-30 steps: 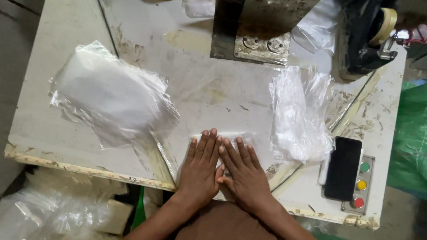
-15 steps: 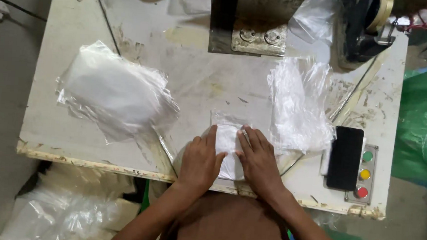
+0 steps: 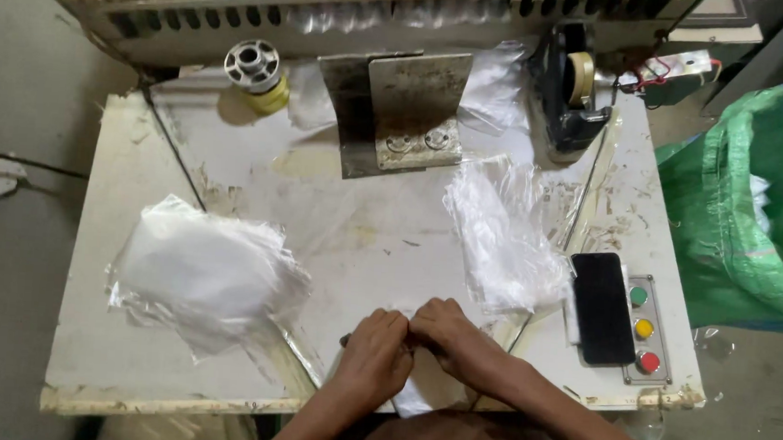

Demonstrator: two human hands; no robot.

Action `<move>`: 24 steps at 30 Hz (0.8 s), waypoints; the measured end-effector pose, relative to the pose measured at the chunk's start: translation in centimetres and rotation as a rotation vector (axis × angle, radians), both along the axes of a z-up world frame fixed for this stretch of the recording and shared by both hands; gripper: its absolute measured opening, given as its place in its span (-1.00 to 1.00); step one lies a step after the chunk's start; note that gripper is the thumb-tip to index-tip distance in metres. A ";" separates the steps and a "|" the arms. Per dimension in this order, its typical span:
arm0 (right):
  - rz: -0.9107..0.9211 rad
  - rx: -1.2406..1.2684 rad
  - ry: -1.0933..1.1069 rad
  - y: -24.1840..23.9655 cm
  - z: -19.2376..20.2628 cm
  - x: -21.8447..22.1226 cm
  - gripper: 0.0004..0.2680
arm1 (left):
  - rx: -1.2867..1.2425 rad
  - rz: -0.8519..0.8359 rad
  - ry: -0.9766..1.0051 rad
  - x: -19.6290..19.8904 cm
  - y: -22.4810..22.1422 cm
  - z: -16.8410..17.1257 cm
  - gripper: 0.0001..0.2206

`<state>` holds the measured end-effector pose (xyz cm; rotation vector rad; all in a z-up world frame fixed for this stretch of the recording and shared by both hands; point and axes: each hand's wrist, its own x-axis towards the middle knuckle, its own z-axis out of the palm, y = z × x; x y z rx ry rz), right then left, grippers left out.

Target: Folding small plastic bags and stacking them on a workstation table

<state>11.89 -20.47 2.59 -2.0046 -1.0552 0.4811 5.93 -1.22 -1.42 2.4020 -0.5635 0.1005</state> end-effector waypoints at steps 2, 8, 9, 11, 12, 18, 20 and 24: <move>0.013 -0.008 0.056 -1.2 0.2 0.7 -0.81 | -0.070 -0.035 0.124 -0.1 0.6 1.5 -0.85; 0.144 -0.096 -0.032 -2.2 1.3 1.4 -0.92 | -0.150 0.031 0.201 -1.1 0.8 1.9 -0.55; 0.138 -0.138 -0.055 -1.9 2.1 1.0 -0.97 | -0.122 0.075 0.227 -1.5 0.6 2.5 -0.64; 0.105 -0.170 -0.104 -1.5 1.2 0.7 -0.97 | -0.085 0.093 0.167 -1.4 0.1 1.8 -0.77; 0.081 -0.203 -0.146 -1.2 0.7 0.3 -0.97 | -0.049 0.120 0.114 -1.6 -0.2 1.5 -0.82; 0.116 -0.380 -0.554 -0.2 -3.7 -0.3 -0.85 | 0.211 -0.037 -0.070 -1.1 -0.8 0.1 -0.92; 0.102 -0.276 -0.332 -0.6 -3.1 0.1 -0.90 | 0.226 -0.098 -0.094 -1.0 -0.4 -1.4 -0.93; 0.035 -0.380 0.076 -0.2 0.8 -0.4 -0.89 | 0.129 -0.149 0.060 -1.0 0.1 -3.3 -0.83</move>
